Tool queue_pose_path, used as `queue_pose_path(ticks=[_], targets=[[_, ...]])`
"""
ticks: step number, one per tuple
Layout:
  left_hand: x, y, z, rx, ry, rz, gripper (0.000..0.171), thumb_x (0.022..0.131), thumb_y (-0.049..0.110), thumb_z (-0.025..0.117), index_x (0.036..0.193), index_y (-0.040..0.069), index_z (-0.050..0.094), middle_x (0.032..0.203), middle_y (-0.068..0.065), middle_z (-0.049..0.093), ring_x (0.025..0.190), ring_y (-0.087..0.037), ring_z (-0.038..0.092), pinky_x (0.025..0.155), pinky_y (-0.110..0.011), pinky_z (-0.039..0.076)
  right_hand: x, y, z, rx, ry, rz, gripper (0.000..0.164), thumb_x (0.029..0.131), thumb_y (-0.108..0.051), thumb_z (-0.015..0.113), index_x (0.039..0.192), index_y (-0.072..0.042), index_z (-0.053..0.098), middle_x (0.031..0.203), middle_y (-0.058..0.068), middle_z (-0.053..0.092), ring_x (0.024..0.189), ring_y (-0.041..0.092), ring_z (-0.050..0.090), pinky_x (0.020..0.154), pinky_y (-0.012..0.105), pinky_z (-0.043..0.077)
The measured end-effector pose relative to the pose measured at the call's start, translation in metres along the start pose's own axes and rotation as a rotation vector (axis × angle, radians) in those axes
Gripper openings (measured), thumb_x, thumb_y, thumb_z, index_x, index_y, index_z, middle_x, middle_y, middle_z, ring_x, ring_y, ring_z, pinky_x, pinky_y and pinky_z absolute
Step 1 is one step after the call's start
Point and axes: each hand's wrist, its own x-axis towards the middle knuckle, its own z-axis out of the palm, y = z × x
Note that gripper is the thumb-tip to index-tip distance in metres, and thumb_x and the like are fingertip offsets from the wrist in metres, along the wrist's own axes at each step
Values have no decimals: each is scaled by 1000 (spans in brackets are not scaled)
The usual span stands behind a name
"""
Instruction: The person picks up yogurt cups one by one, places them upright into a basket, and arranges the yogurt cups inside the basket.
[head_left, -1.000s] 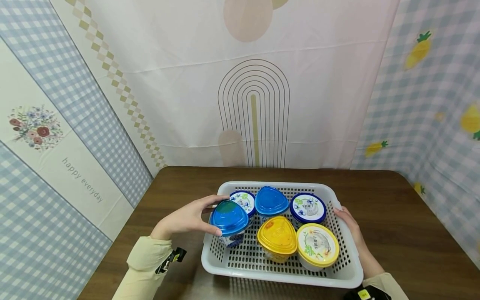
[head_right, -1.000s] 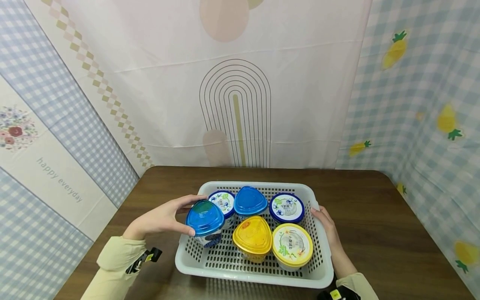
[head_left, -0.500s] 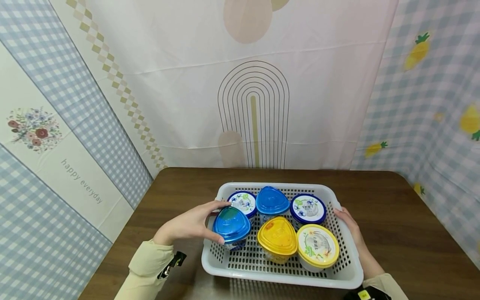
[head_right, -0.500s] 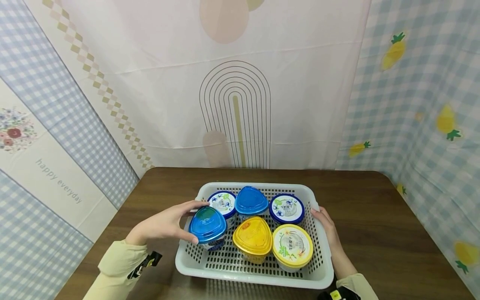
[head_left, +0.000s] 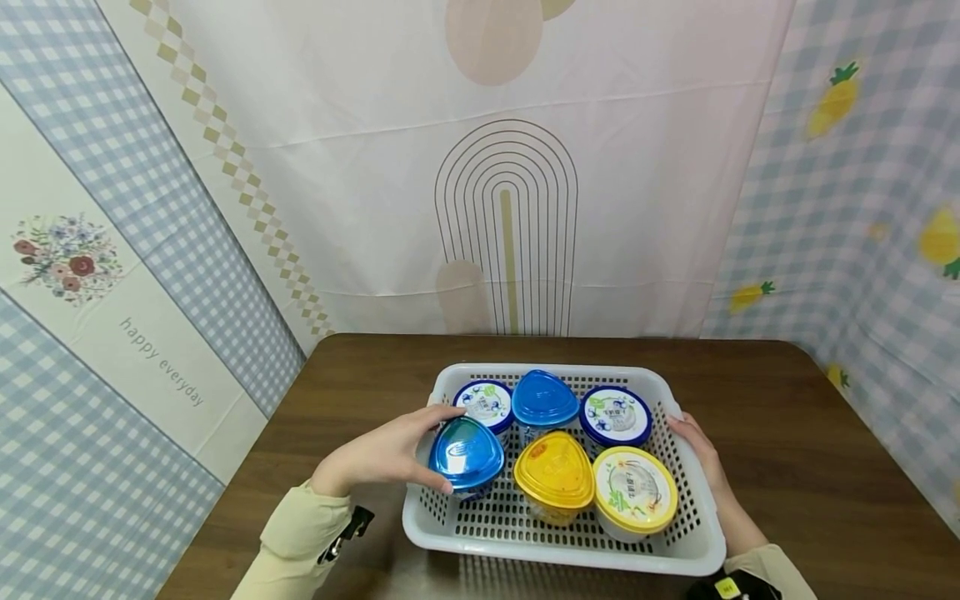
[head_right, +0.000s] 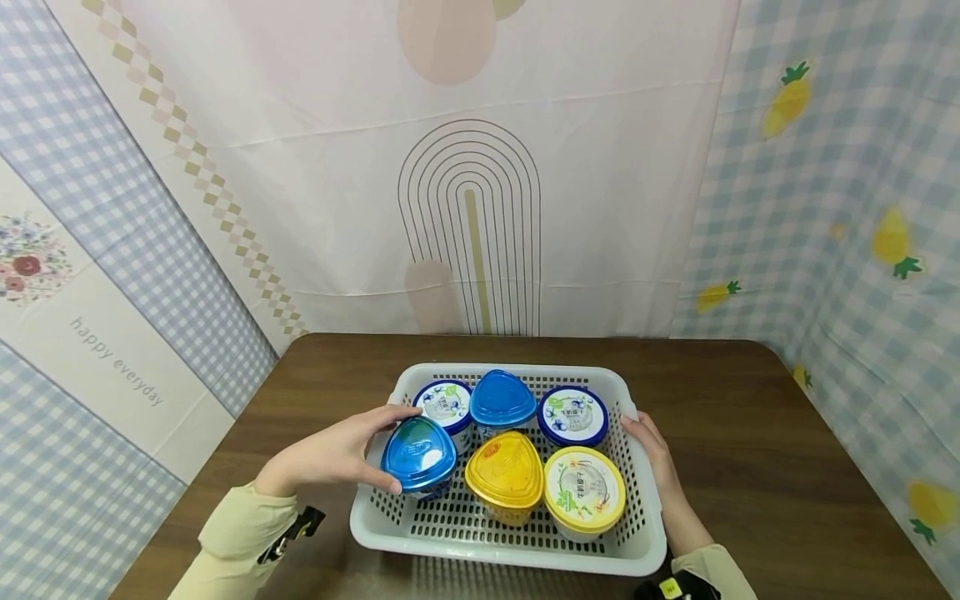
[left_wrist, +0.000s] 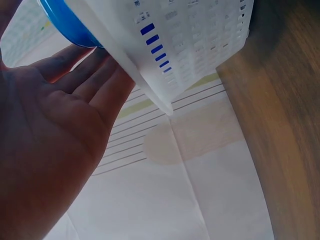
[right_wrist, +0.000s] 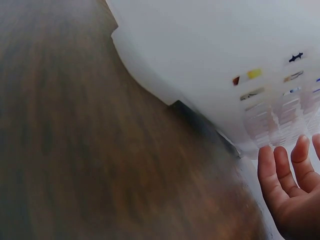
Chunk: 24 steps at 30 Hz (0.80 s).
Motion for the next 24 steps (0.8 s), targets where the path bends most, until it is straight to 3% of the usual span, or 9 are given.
queue_pose_path(ticks=[14,24], targets=[[-2,0,7,-16,-17,-13,101,75,35,89,155,10,34,156,-10,37,139,-26,39,114,-55,32,3,-1,0,-3,22,20,28,110,-38,32,133,-24,36,117,-8,56,102,8,55,88,27,51],[-5,-4,9,-86,-49,-28,105,77,33,87,160,16,25,163,-11,24,144,-30,31,114,-60,29,2,0,1,11,9,11,28,110,-37,31,135,-25,36,119,-9,55,104,8,54,89,26,50]])
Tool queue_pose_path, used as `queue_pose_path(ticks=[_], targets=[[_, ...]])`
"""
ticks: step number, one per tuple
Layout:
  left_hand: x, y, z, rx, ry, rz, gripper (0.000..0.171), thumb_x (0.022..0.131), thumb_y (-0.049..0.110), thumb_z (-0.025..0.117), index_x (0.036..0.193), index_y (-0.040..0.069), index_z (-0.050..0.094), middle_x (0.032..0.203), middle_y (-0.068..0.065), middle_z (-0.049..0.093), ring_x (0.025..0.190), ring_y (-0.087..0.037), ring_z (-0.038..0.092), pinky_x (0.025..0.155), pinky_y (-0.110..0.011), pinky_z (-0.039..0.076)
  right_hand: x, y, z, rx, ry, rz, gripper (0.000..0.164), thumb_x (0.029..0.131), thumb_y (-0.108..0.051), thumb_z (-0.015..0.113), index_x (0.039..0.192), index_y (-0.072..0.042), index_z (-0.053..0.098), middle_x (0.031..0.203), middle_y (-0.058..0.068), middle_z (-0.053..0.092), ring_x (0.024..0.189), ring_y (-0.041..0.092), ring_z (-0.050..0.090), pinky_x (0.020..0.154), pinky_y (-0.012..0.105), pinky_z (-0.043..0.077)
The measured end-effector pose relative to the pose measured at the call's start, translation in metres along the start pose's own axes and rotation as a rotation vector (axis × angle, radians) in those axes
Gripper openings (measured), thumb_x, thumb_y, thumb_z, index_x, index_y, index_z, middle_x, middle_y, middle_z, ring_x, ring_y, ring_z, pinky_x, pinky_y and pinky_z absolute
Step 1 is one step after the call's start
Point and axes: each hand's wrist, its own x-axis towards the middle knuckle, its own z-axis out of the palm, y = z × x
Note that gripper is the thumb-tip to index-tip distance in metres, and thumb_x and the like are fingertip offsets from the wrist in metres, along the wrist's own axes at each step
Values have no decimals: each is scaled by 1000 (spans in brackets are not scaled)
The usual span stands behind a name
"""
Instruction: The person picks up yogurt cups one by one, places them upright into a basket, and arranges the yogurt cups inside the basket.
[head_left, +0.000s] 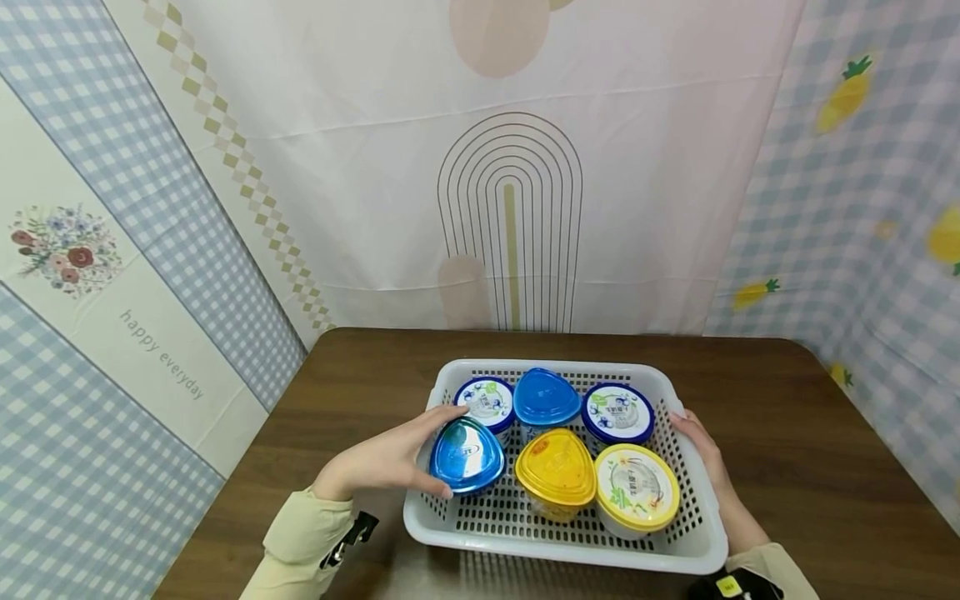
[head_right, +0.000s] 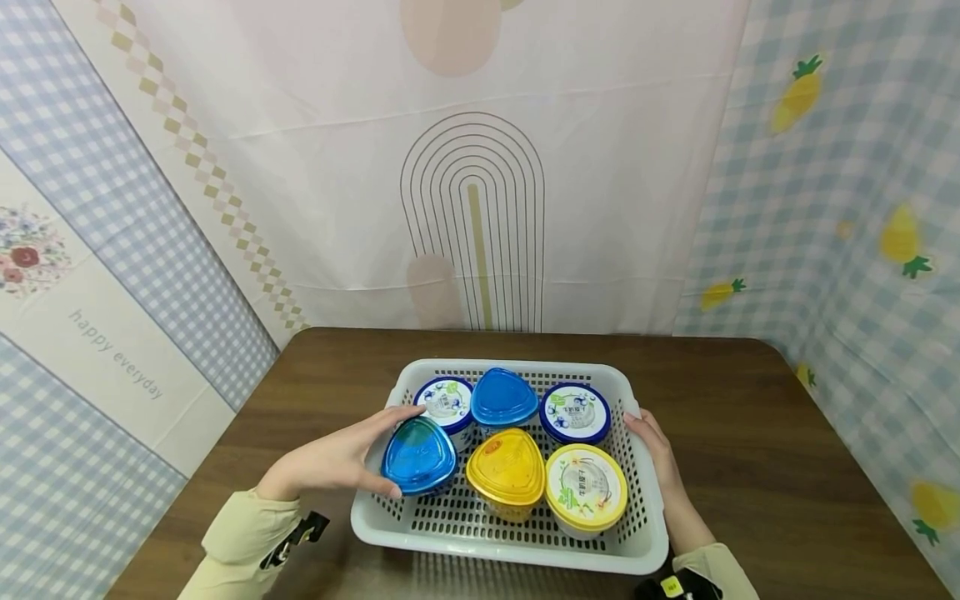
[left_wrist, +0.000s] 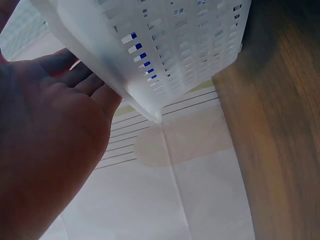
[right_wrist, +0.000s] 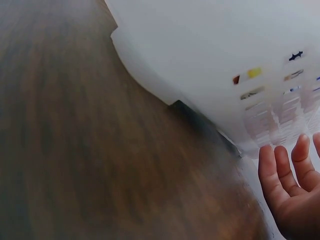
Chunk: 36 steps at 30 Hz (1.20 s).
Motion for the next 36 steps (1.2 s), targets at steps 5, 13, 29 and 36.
queue_pose_path(ticks=[5,13,29,36], targets=[[-1,-2,1,-30,-17,-4,106,77,31,88,160,18,24,163,-12,22,145,-33,29,114,-62,27,-1,-1,0,8,-17,-16,26,110,-35,30,133,-24,37,116,-8,56,101,8,55,87,27,51],[-2,-3,3,-47,-32,-5,108,76,33,89,161,23,22,165,-13,18,149,-37,19,113,-65,24,-1,-2,0,-2,-11,1,27,110,-37,30,133,-26,36,117,-8,55,102,8,55,88,27,50],[-3,-6,9,-89,-7,-14,107,77,31,88,161,26,22,165,-13,15,150,-37,16,113,-67,23,-2,0,0,-12,1,27,31,110,-40,29,137,-28,34,123,-9,51,107,8,52,92,26,48],[-3,-7,10,-93,21,-10,104,78,30,88,160,28,23,165,-10,17,148,-36,21,113,-66,23,0,-2,0,12,-7,13,27,110,-37,30,134,-26,36,119,-9,55,103,8,54,89,26,50]])
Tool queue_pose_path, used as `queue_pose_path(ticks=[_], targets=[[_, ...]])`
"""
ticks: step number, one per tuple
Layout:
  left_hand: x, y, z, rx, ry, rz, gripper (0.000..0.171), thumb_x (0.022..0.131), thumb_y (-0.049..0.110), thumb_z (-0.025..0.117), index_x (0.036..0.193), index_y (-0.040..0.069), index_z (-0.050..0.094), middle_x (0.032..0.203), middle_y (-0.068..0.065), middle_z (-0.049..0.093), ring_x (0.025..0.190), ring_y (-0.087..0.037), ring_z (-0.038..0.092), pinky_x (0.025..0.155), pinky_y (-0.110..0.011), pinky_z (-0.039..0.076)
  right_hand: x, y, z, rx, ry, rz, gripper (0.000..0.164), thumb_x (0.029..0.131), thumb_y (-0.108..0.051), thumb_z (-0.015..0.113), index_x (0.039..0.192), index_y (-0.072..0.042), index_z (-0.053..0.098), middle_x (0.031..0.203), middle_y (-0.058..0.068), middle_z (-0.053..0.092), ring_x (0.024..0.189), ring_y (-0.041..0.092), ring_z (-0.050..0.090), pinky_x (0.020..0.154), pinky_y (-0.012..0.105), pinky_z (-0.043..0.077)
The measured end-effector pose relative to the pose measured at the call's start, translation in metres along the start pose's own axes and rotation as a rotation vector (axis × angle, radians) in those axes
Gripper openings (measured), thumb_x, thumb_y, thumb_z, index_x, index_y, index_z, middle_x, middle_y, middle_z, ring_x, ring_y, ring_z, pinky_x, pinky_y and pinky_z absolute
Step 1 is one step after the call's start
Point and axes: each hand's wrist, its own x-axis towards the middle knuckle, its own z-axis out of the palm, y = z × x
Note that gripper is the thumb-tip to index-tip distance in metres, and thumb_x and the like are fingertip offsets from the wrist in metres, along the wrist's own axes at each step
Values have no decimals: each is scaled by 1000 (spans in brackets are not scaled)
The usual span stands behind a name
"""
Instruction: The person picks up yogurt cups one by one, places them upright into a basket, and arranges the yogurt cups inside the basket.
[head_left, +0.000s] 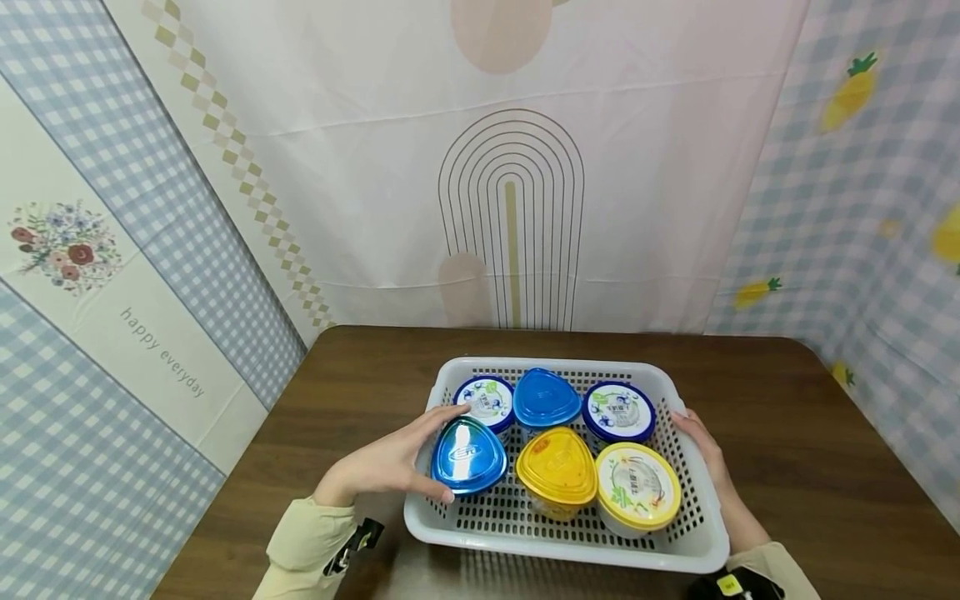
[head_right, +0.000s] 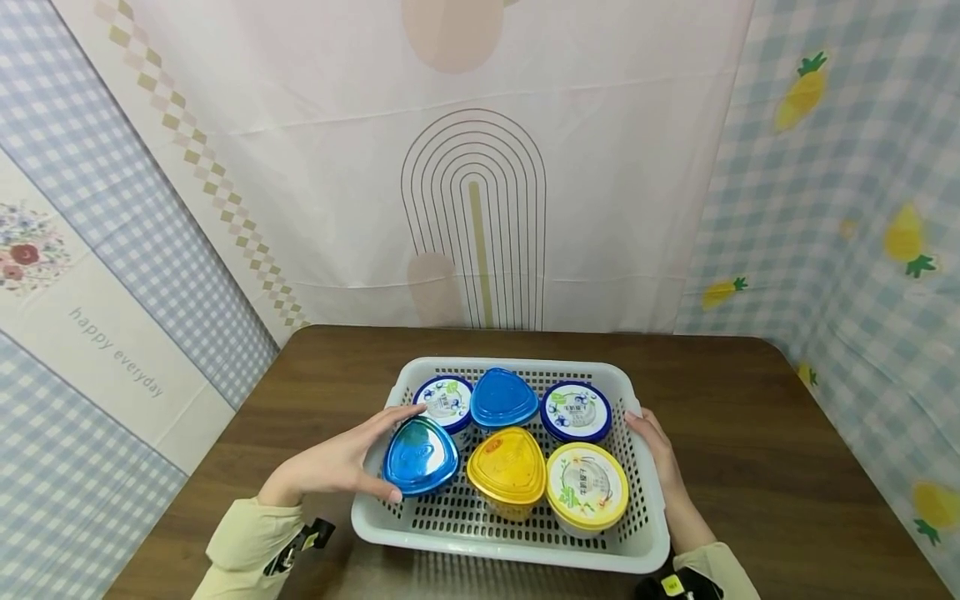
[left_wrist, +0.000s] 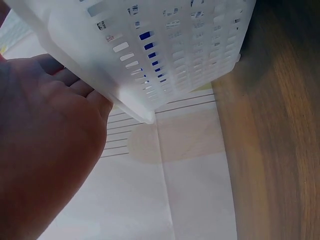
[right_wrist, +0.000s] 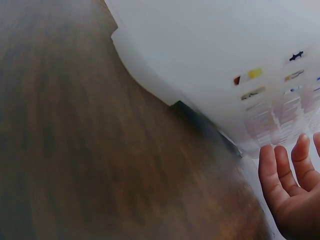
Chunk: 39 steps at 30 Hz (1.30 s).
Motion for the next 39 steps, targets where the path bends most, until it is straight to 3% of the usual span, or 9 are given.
queue_pose_path(ticks=[17,25,33,39], targets=[[0,2,4,9,3,13,107,76,29,89,160,24,23,164,-11,18,148,-36,22,113,-65,24,-3,2,0,10,-5,2,24,110,-36,29,131,-27,37,117,-8,55,101,8,54,88,26,50],[-2,1,4,32,5,17,109,75,33,90,160,25,22,164,-12,18,148,-35,21,113,-64,25,-3,2,2,3,12,40,30,109,-41,30,136,-28,33,124,-9,52,108,8,52,92,27,49],[0,1,4,31,46,43,104,77,35,88,160,25,26,164,-11,21,148,-35,23,113,-64,25,-3,0,4,14,15,20,25,110,-38,30,132,-28,36,120,-9,54,104,8,54,89,26,49],[-1,0,5,39,133,46,90,84,42,81,158,25,32,162,-6,28,147,-32,28,113,-62,28,-2,-2,3,19,20,33,24,109,-40,32,130,-29,36,119,-9,55,103,9,54,89,28,50]])
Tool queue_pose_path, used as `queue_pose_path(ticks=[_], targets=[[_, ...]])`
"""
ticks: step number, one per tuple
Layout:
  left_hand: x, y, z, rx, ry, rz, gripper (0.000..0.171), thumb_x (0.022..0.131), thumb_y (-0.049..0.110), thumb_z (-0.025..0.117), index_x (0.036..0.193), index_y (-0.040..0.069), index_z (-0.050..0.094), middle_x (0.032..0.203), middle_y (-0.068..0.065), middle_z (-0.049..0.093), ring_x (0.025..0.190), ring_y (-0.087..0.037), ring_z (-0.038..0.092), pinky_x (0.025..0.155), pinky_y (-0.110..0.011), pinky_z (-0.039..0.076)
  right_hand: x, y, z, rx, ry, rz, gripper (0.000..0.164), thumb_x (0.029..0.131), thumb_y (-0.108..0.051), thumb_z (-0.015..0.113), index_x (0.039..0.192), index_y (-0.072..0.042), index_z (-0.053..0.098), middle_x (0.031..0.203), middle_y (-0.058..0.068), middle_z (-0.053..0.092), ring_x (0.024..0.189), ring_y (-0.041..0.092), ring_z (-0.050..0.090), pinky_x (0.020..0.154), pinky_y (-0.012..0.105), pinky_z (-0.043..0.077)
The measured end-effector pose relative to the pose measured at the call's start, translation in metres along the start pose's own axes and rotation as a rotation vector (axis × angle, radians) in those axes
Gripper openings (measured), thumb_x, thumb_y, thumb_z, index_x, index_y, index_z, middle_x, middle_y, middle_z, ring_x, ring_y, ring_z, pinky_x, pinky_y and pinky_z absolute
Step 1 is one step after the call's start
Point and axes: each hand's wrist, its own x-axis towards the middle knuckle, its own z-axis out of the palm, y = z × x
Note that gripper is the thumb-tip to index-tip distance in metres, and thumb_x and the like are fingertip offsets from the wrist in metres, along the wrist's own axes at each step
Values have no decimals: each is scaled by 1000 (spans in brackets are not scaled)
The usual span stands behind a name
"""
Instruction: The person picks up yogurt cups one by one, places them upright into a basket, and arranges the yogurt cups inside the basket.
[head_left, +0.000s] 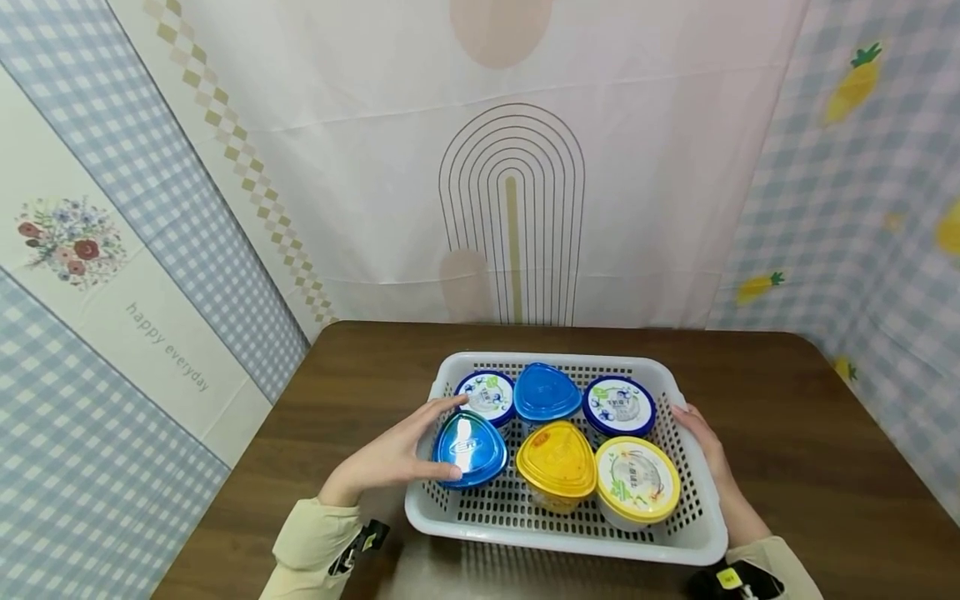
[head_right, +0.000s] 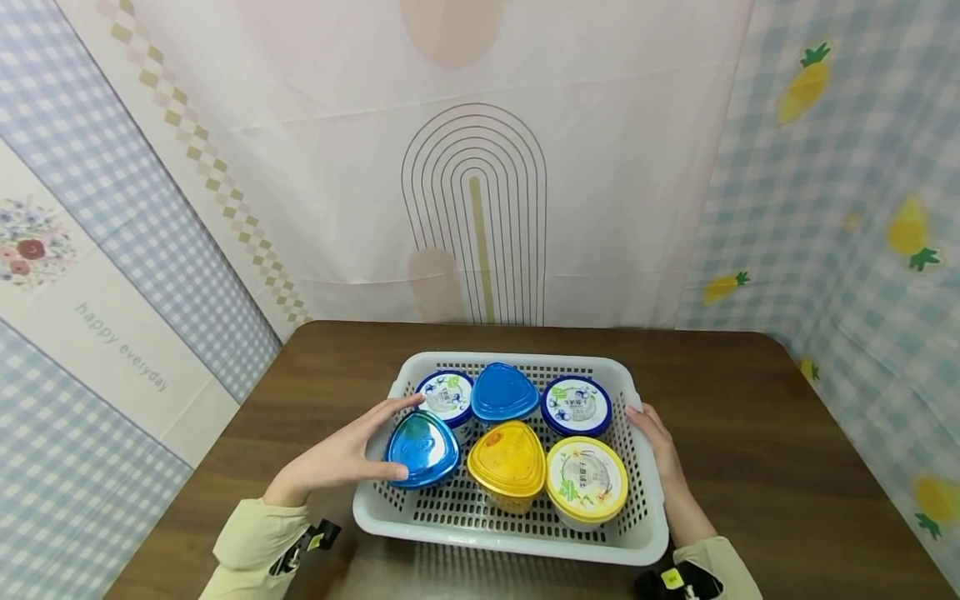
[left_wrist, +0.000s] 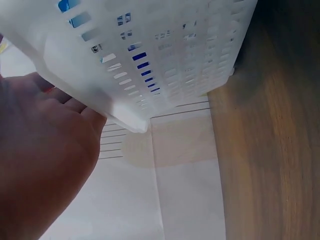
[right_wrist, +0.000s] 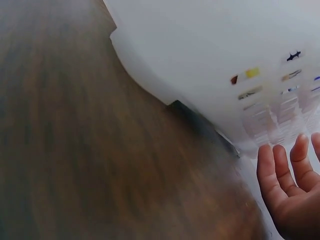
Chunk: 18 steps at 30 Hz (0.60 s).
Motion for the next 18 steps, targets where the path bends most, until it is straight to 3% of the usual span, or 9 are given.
queue_pose_path(ticks=[5,8,10,13,15,18], targets=[[-1,0,2,-4,72,22,77,91,39,75,156,21,37,160,-1,33,147,-30,29,113,-61,28,-1,-4,-8,-69,19,30,28,109,-41,35,133,-27,36,115,-9,58,101,8,58,87,29,52],[-3,1,3,-2,130,41,70,94,36,72,154,18,42,156,-1,40,145,-27,34,113,-58,30,-3,-6,-16,-230,87,1,31,107,-43,42,133,-27,40,107,-13,62,94,6,63,80,30,56],[-6,1,3,0,178,56,65,95,34,71,152,15,44,152,-1,46,143,-26,38,113,-56,32,-4,-6,-23,-397,178,-107,36,106,-40,46,137,-20,44,103,-17,61,91,3,63,76,26,56],[-10,2,0,5,260,76,60,96,29,69,150,12,47,147,-2,51,140,-24,43,112,-54,34,-8,-10,-31,-592,358,-333,39,106,-28,51,141,-11,46,103,-20,60,89,-1,61,72,18,53],[-13,3,-5,38,329,84,58,97,27,69,149,14,48,147,-2,52,139,-24,44,112,-53,35,-11,-19,-34,-636,482,-477,40,104,-16,54,142,-5,48,105,-17,60,91,0,59,73,13,50],[-18,7,-15,143,446,99,58,97,26,69,150,16,48,148,-4,51,139,-26,44,111,-54,36,-19,-44,-34,-622,593,-621,40,100,-8,60,139,-6,53,111,-13,61,98,1,57,77,10,46]])
